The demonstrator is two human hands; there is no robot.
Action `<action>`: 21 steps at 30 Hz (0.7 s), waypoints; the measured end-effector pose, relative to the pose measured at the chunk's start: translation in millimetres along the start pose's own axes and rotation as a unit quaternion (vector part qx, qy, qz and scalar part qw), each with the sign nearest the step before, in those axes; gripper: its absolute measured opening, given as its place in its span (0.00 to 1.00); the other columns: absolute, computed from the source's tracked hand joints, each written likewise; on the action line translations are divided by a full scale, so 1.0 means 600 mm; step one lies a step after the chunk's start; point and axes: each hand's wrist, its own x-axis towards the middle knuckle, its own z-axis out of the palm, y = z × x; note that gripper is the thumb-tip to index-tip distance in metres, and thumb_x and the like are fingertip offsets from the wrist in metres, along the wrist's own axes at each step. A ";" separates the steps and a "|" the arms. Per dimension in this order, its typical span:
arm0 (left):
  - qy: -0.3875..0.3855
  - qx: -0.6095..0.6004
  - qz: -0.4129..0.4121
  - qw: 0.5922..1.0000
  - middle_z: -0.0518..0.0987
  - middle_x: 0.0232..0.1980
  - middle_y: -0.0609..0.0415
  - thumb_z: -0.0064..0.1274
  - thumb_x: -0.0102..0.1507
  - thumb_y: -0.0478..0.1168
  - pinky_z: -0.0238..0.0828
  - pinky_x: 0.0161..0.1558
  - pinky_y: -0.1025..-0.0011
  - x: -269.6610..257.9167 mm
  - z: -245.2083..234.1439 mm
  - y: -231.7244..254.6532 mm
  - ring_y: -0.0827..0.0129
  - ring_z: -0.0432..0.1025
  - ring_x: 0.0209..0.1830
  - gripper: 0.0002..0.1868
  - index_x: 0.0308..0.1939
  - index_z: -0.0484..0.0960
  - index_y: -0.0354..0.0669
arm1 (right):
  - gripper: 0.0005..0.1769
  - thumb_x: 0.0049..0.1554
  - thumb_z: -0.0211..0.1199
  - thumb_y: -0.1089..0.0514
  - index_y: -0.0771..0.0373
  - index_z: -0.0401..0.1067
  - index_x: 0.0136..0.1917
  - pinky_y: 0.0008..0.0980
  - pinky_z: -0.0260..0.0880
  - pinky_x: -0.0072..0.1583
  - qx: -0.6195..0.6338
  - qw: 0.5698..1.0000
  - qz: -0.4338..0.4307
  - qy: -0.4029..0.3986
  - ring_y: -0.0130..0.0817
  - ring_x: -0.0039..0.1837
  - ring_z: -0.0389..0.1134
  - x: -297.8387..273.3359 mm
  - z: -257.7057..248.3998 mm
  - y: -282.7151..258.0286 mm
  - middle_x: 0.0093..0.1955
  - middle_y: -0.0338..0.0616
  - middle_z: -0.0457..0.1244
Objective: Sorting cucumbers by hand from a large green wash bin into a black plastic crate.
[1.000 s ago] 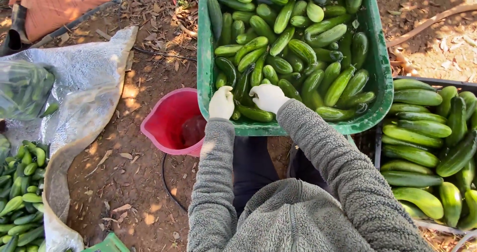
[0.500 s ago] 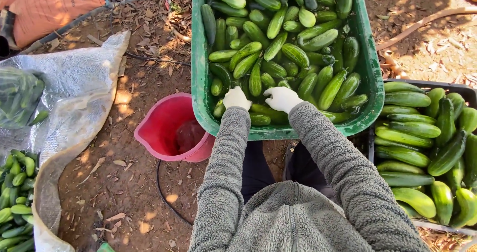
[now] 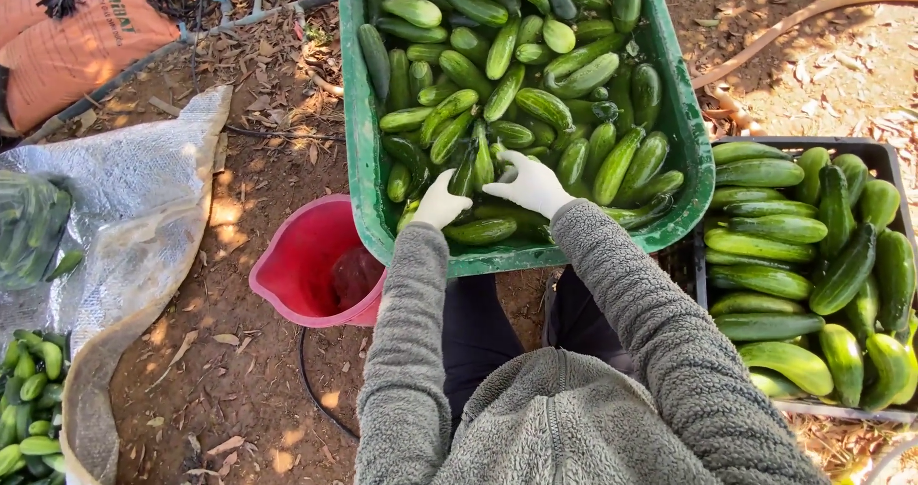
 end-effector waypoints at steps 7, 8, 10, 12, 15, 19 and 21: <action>-0.093 0.057 0.111 0.988 0.71 0.72 0.43 0.61 0.53 0.37 0.64 0.73 0.59 -0.029 0.013 0.036 0.53 0.64 0.74 0.45 0.75 0.66 0.53 | 0.48 0.42 0.79 0.37 0.39 0.64 0.73 0.46 0.65 0.73 0.063 0.995 -0.032 0.069 0.49 0.68 0.67 -0.011 -0.019 0.000 0.67 0.44 0.67; -0.101 0.066 0.121 0.985 0.71 0.72 0.44 0.61 0.53 0.37 0.63 0.73 0.58 -0.031 0.017 0.037 0.52 0.64 0.74 0.44 0.75 0.67 0.56 | 0.36 0.43 0.79 0.43 0.46 0.72 0.63 0.35 0.71 0.59 0.103 0.993 -0.034 0.051 0.38 0.51 0.71 0.005 -0.014 0.031 0.58 0.44 0.70; -0.112 0.077 0.134 0.982 0.71 0.72 0.44 0.62 0.53 0.38 0.63 0.73 0.57 -0.032 0.022 0.041 0.52 0.64 0.74 0.44 0.74 0.68 0.60 | 0.23 0.44 0.79 0.49 0.52 0.80 0.53 0.25 0.78 0.45 0.143 0.988 -0.036 0.037 0.28 0.34 0.74 0.011 -0.016 0.062 0.50 0.43 0.73; -0.132 0.129 0.132 0.974 0.72 0.70 0.38 0.61 0.54 0.39 0.63 0.74 0.55 -0.029 0.027 0.043 0.48 0.65 0.73 0.42 0.74 0.69 0.62 | 0.20 0.50 0.71 0.49 0.57 0.78 0.55 0.24 0.77 0.45 0.077 0.997 -0.016 -0.018 0.27 0.31 0.73 -0.010 -0.027 0.061 0.33 0.39 0.71; -0.124 0.167 0.122 0.970 0.72 0.70 0.45 0.62 0.55 0.47 0.62 0.74 0.60 0.007 0.051 0.016 0.53 0.65 0.73 0.39 0.71 0.71 0.71 | 0.20 0.57 0.62 0.45 0.57 0.75 0.57 0.29 0.74 0.54 0.007 0.999 -0.007 -0.033 0.25 0.35 0.75 -0.026 -0.032 0.072 0.34 0.36 0.72; -0.123 0.187 0.107 0.969 0.73 0.70 0.45 0.62 0.58 0.53 0.61 0.74 0.60 0.002 0.054 0.027 0.55 0.65 0.73 0.34 0.69 0.74 0.68 | 0.21 0.61 0.54 0.42 0.56 0.74 0.58 0.32 0.72 0.56 -0.023 0.999 0.019 -0.025 0.25 0.37 0.76 -0.009 -0.010 0.097 0.34 0.34 0.72; -0.103 0.196 0.065 0.973 0.74 0.70 0.50 0.58 0.61 0.60 0.62 0.74 0.61 0.018 0.059 0.022 0.60 0.65 0.73 0.33 0.69 0.74 0.64 | 0.26 0.61 0.51 0.38 0.58 0.79 0.52 0.49 0.72 0.60 -0.148 0.988 0.034 0.006 0.50 0.59 0.73 0.021 0.008 0.126 0.50 0.51 0.72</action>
